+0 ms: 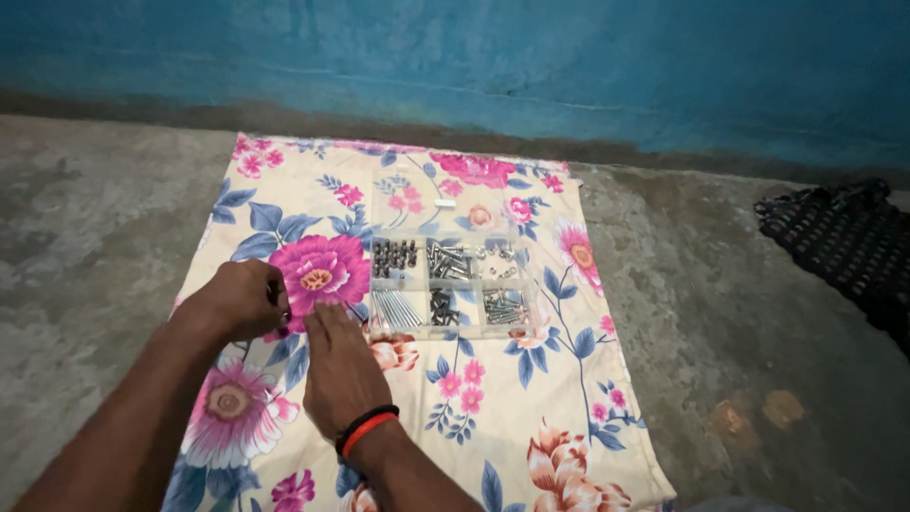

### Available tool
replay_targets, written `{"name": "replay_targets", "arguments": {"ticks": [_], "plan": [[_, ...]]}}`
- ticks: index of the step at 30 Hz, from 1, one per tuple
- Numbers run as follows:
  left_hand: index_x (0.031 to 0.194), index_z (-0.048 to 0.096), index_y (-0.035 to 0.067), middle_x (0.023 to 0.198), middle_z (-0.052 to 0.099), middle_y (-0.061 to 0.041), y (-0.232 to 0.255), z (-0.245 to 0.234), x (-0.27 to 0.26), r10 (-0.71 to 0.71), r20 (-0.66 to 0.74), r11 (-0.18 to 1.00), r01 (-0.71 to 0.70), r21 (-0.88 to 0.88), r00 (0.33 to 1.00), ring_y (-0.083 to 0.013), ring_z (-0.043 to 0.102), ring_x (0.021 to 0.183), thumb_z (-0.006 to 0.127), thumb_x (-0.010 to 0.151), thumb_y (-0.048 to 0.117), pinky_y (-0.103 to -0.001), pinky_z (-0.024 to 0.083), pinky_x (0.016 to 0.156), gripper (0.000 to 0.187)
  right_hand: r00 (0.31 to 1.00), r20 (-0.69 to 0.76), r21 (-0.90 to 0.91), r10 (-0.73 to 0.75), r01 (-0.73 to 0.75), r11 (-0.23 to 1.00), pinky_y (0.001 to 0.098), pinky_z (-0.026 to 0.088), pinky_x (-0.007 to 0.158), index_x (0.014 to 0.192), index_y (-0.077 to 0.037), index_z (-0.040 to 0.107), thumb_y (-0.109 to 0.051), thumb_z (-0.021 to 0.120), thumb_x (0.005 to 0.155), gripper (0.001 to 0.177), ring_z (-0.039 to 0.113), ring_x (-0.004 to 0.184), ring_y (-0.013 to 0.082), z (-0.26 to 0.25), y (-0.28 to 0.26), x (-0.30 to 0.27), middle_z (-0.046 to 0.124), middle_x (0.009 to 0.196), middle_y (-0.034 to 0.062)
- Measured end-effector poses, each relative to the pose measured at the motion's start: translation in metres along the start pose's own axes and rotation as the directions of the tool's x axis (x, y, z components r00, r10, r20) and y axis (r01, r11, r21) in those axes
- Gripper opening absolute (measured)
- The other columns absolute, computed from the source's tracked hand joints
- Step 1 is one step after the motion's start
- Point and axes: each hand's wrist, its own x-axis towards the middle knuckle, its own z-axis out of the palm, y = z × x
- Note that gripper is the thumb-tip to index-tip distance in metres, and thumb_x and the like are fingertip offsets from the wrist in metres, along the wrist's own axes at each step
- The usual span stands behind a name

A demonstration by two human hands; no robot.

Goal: The person assembles metal snap fasteners by hand. They pick up a stud and a socket, align them, and press them together to form a complete fastener. The person repeats this process with multiple fasteners from a plastic organizer box.

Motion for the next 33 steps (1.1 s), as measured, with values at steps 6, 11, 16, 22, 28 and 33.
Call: {"name": "replay_targets", "arguments": {"ticks": [6, 11, 16, 22, 28, 33], "plan": [[0.084, 0.076, 0.003, 0.079, 0.081, -0.013, 0.008, -0.001, -0.005, -0.014, 0.055, 0.981, 0.024, -0.194, 0.998, -0.0251, 0.080, 0.074, 0.081, 0.073, 0.008, -0.039, 0.064, 0.071, 0.013, 0.989, -0.076, 0.310, 0.126, -0.097, 0.946, 0.0432, 0.044, 0.113, 0.139, 0.005, 0.049, 0.009, 0.045, 0.091, 0.049, 0.051, 0.136, 0.0418, -0.008, 0.001, -0.006, 0.051, 0.148, 0.0279], [0.093, 0.078, 0.008, 0.091, 0.080, -0.010, 0.002, 0.010, 0.003, 0.069, -0.020, 0.995, -0.070, -0.067, 0.997, -0.0227, 0.078, 0.086, 0.086, 0.073, 0.012, -0.036, 0.061, 0.081, 0.022, 0.979, -0.153, 0.323, 0.135, -0.080, 0.943, 0.0445, 0.042, 0.116, 0.142, 0.006, 0.047, 0.013, 0.045, 0.085, 0.057, 0.050, 0.137, 0.0429, -0.013, 0.002, -0.009, 0.052, 0.145, 0.0286], [0.115, 0.073, 0.007, 0.107, 0.077, -0.017, -0.019, 0.001, 0.012, 0.030, -0.283, 0.998, -0.045, -0.048, 0.959, -0.0305, 0.077, 0.099, 0.081, 0.077, 0.005, -0.040, 0.061, 0.089, 0.039, 0.992, -0.087, 0.259, 0.093, -0.068, 0.963, 0.0442, 0.041, 0.115, 0.142, 0.006, 0.047, 0.013, 0.048, 0.085, 0.058, 0.049, 0.138, 0.0420, -0.017, -0.003, -0.007, 0.051, 0.146, 0.0278], [0.124, 0.071, 0.014, 0.114, 0.071, -0.019, -0.015, 0.015, 0.005, 0.237, -0.303, 0.971, -0.212, 0.113, 0.923, -0.0371, 0.070, 0.103, 0.072, 0.079, 0.006, -0.044, 0.056, 0.092, 0.046, 0.992, -0.105, 0.108, -0.070, 0.082, 0.991, 0.0487, 0.034, 0.126, 0.140, 0.009, 0.048, 0.006, 0.053, 0.086, 0.055, 0.044, 0.147, 0.0448, -0.024, -0.011, -0.007, 0.046, 0.154, 0.0300], [0.110, 0.079, 0.013, 0.113, 0.074, -0.015, -0.006, 0.009, 0.004, 0.070, -0.120, 0.986, -0.051, 0.158, 0.990, -0.0325, 0.073, 0.104, 0.075, 0.080, 0.011, -0.041, 0.059, 0.093, 0.030, 1.000, 0.014, -0.067, -0.018, 0.019, 0.998, 0.0597, 0.019, 0.123, 0.141, 0.014, 0.044, -0.008, 0.062, 0.077, 0.070, 0.024, 0.148, 0.0580, -0.026, -0.016, -0.002, 0.035, 0.155, 0.0376], [0.121, 0.075, 0.015, 0.116, 0.078, -0.014, -0.018, -0.005, 0.013, -0.014, -0.139, 1.000, 0.011, -0.021, 0.990, -0.0299, 0.077, 0.102, 0.074, 0.086, 0.017, -0.040, 0.058, 0.095, 0.034, 1.000, -0.014, -0.012, -0.028, 0.028, 1.000, 0.0606, 0.026, 0.121, 0.143, 0.015, 0.043, -0.008, 0.060, 0.081, 0.068, 0.035, 0.141, 0.0542, -0.023, -0.014, -0.004, 0.036, 0.152, 0.0386]]}}
